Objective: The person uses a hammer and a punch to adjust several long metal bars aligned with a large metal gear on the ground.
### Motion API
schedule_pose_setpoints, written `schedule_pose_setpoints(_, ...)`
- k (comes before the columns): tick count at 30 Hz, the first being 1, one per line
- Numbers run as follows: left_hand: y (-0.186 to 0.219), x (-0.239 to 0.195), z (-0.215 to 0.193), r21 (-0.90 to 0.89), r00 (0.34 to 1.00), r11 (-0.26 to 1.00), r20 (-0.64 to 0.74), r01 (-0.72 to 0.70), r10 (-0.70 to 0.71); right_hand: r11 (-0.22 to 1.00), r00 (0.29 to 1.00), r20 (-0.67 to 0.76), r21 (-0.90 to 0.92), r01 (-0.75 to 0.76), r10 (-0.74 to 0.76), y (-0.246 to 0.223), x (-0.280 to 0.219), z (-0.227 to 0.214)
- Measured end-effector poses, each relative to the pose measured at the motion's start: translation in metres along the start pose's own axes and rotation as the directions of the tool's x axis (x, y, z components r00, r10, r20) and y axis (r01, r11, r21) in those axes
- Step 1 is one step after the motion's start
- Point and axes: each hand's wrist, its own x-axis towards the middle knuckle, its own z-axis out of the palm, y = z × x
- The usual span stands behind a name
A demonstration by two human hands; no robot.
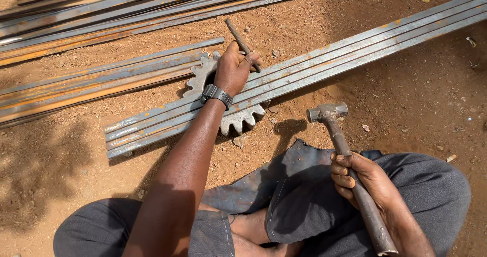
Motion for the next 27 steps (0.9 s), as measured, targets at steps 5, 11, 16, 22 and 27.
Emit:
schedule_pose_setpoints(5, -0.013, 0.005, 0.003, -0.004, 1.0, 1.0, -0.017, -0.002, 0.002, 1.0, 1.0, -0.014, -0.03, 0.008, -0.008, -0.002, -0.001, 0.0)
schedule_pose_setpoints(11, -0.008, -0.013, -0.008, 0.26, 0.995, 0.966, -0.094, -0.007, 0.033, 1.0, 0.998, -0.052, -0.016, 0.02, -0.021, 0.001, -0.001, -0.002)
schedule_pose_setpoints(16, 0.022, -0.064, -0.032, 0.794, 0.964, 0.549, 0.239, -0.262, 0.115, 1.0, 0.998, -0.054, -0.002, 0.012, -0.012, -0.001, 0.002, -0.004)
schedule_pose_setpoints(22, 0.032, -0.074, -0.031, 0.783, 0.963, 0.562, 0.234, -0.267, 0.133, 1.0, 1.0, -0.005, -0.017, 0.017, -0.017, 0.002, 0.003, -0.007)
schedule_pose_setpoints(27, 0.022, -0.055, -0.045, 0.753, 0.963, 0.601, 0.2, -0.268, 0.18, 0.999, 0.999, -0.027, 0.006, 0.033, -0.033, 0.002, 0.004, -0.018)
